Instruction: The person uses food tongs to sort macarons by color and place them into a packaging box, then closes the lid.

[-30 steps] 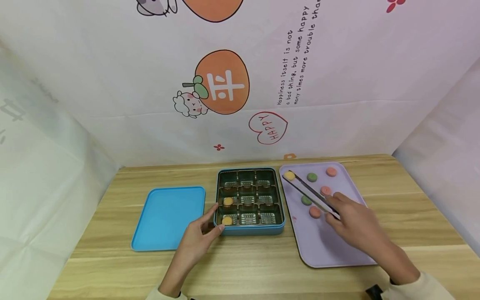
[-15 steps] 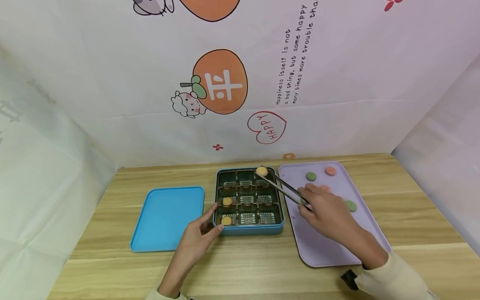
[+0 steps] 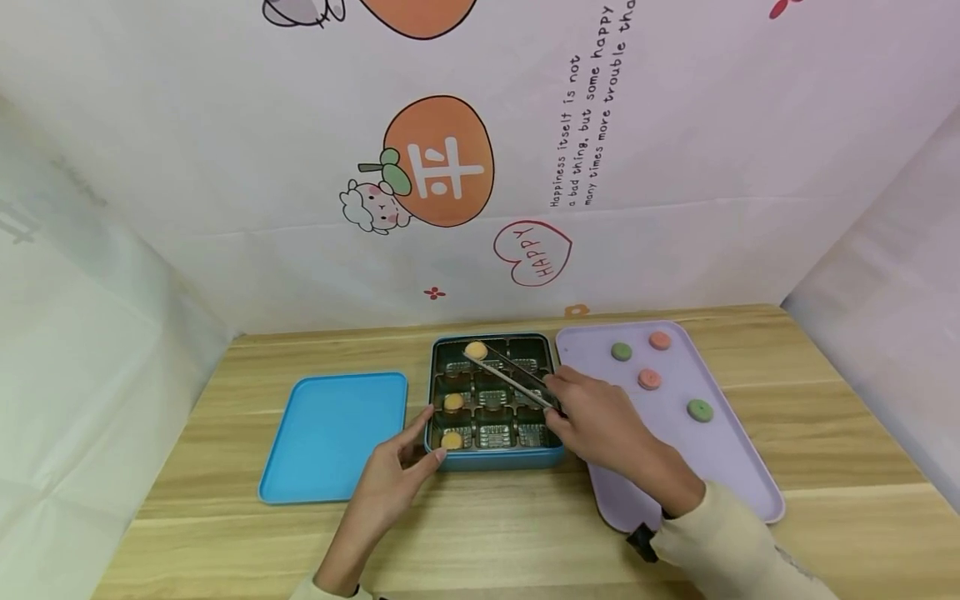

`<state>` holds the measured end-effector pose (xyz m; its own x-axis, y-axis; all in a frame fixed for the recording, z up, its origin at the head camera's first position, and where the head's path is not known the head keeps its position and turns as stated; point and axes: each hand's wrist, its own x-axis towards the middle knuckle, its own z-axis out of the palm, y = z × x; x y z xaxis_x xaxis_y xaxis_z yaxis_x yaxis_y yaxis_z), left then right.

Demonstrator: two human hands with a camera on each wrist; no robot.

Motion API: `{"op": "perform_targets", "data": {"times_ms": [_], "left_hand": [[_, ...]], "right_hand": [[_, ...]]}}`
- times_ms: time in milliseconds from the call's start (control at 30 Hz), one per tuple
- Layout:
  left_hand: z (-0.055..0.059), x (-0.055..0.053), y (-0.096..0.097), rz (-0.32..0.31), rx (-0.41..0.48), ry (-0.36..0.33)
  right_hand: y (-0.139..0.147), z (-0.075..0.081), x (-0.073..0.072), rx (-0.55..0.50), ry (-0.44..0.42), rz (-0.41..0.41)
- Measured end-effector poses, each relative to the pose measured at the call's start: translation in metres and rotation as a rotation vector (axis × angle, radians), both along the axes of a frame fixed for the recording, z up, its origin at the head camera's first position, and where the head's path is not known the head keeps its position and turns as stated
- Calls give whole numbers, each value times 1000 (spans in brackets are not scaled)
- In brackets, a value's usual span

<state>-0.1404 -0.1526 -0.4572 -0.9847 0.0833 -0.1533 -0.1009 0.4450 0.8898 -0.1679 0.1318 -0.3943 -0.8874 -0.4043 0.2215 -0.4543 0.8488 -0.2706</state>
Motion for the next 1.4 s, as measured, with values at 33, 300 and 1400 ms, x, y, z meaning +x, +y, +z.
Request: {"op": "perform_targets", "data": {"times_ms": [33, 300, 1400], "left_hand": [[0, 0, 0, 0, 0, 1], [-1, -1, -1, 1, 11, -3], [-2, -2, -2, 2, 12, 6]], "right_hand": [[-3, 0, -1, -1, -13, 5], [-18, 1, -9, 31, -92, 18], [-30, -1, -21, 44, -161, -3]]}}
